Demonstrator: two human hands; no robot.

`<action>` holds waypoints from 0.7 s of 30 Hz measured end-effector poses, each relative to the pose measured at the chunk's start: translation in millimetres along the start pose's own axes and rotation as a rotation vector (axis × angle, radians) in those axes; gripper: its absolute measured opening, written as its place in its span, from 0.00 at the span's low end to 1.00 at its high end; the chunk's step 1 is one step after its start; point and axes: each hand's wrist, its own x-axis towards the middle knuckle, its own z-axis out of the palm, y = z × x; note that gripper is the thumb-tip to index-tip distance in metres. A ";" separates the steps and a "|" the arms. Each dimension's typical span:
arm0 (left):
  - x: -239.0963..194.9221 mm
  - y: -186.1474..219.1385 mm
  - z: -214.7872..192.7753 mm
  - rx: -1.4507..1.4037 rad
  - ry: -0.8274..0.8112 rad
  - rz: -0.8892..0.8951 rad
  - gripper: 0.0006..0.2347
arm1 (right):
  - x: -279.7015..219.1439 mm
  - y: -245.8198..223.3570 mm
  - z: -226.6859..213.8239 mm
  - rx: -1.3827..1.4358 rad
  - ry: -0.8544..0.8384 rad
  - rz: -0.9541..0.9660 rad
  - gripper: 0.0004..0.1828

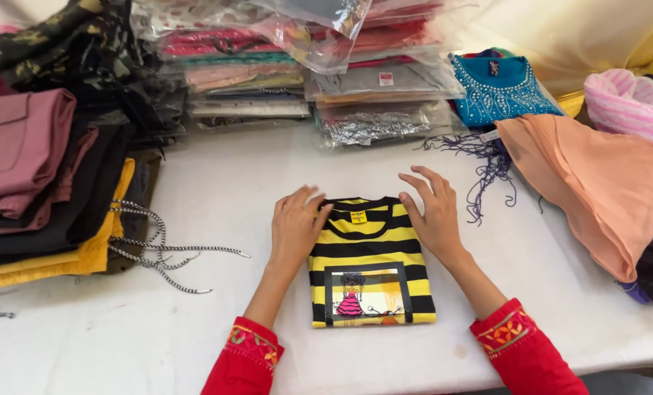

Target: The person folds a yellow and black striped top and then a pink and white striped top on a white table. Each garment is smoothed, folded into a compact rectangle, and placed aside.

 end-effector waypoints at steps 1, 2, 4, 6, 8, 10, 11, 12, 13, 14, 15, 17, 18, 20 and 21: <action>-0.3 2.7 0.2 -0.027 -0.209 -0.019 0.14 | -0.5 -8.0 -6.8 0.022 0.003 0.013 0.20; -3.6 5.1 2.5 -0.029 -0.216 -0.026 0.14 | -2.7 -7.8 -2.7 0.023 -0.007 0.017 0.20; -9.3 10.0 5.3 -0.007 -0.377 0.074 0.25 | -7.8 -8.4 5.4 0.004 -0.141 -0.033 0.29; -18.9 3.0 23.8 0.064 -0.356 0.101 0.30 | -16.6 12.3 31.0 -0.118 -0.319 -0.020 0.32; -19.5 0.5 27.8 0.136 -0.324 0.136 0.35 | -20.4 27.4 41.7 -0.244 -0.487 -0.013 0.36; -13.5 3.0 20.4 0.171 -0.388 0.061 0.35 | -20.2 39.2 38.3 -0.042 -0.331 0.047 0.34; -12.0 -0.5 16.3 0.172 -0.384 0.062 0.35 | -16.4 33.7 26.3 -0.044 -0.328 0.044 0.34; -12.0 -3.7 12.3 0.172 -0.206 0.010 0.35 | -13.7 28.1 14.1 -0.044 -0.206 0.087 0.33; -11.8 -7.1 8.3 0.171 -0.029 -0.042 0.36 | -10.8 22.4 2.0 -0.044 -0.085 0.130 0.32; -9.8 -4.6 -0.9 0.173 -0.030 -0.042 0.36 | -13.1 27.7 3.4 -0.043 -0.085 0.131 0.32; -7.8 -1.7 -10.3 0.201 -0.170 -0.207 0.32 | -15.4 33.1 4.5 -0.174 -0.158 0.177 0.28; -7.3 -0.7 -14.8 0.230 -0.309 -0.365 0.28 | -17.4 35.1 6.3 -0.303 -0.224 0.226 0.25; -9.8 -2.1 -9.3 0.234 -0.272 -0.333 0.26 | -17.3 32.2 6.4 -0.287 -0.259 0.262 0.25; -13.2 -3.5 1.3 0.237 -0.233 -0.300 0.25 | -18.6 32.8 9.3 -0.273 -0.291 0.296 0.24; -14.0 -3.5 6.5 0.222 -0.255 -0.280 0.24 | -19.7 36.5 12.2 -0.241 -0.307 0.296 0.25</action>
